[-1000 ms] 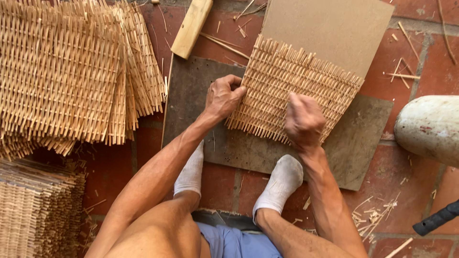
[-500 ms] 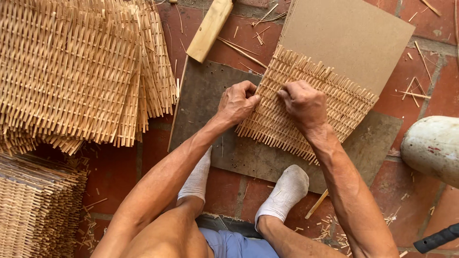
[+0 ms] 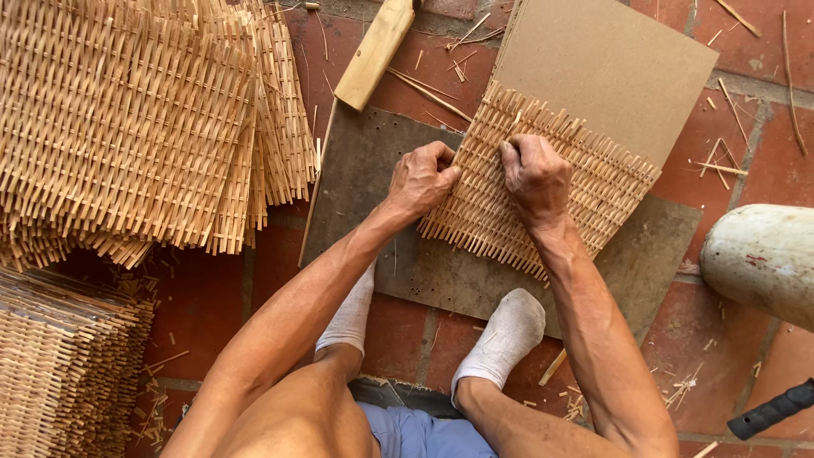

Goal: The person applies glue to a cardboard sheet using a roller, places a woven bamboo mat on it, presses it down, and stacks the finished unit. The process is repeated with additional mats and cardboard sheets.

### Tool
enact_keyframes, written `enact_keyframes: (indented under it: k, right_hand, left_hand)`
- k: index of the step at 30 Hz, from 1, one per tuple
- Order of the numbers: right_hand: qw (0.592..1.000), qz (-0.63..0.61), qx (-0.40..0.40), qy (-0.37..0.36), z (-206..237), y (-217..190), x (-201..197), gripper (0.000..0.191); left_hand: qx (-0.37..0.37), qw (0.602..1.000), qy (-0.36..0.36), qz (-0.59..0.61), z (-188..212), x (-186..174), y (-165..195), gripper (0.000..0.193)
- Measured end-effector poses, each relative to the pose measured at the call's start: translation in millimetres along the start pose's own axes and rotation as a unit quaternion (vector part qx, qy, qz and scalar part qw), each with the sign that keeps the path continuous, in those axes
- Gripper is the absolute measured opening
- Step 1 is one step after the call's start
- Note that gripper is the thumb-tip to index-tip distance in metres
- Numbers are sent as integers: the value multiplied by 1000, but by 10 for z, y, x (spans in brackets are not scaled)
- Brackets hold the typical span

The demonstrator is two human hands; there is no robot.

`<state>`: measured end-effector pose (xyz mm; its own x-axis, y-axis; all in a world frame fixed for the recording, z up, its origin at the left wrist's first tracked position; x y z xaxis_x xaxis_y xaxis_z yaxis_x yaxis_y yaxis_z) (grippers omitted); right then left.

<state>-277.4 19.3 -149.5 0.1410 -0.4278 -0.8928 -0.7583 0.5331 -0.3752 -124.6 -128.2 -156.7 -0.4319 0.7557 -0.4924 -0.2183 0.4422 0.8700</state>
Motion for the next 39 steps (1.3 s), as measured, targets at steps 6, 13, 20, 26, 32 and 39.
enact_keyframes:
  k: [6, 13, 20, 26, 32, 39]
  right_hand:
    - [998, -65, 26, -8, -30, -119, -162, 19]
    - [988, -106, 62, -93, -174, -155, -367, 14]
    - [970, 130, -198, -48, -525, -56, -456, 11]
    - [981, 60, -177, -43, -745, 8, -393, 13]
    - [968, 95, -225, -48, -659, -71, -448, 11]
    - [903, 263, -326, -101, -636, -41, -377, 13]
  left_hand:
    - [290, 928, -85, -217, 493, 358, 608, 17]
    - [358, 849, -195, -336, 721, 921, 748, 53]
    - [350, 835, -219, -363, 674, 1057, 633, 52]
    - [348, 837, -222, -360, 652, 1030, 640, 53]
    - [344, 843, -228, -346, 657, 1001, 664, 54]
    - [340, 842, -239, -344, 645, 932, 718, 55]
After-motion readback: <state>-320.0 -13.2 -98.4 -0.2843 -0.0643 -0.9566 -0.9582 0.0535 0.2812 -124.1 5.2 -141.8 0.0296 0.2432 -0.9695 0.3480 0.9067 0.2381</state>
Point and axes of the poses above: each hand's wrist, its own z-axis away from the middle knuckle, its own x-axis out of the palm, y = z × x, the point moved 3 cm from there along -z, towards the middle knuckle, and after that the axes turned 14 degrees about x, right-handed, at the moved point
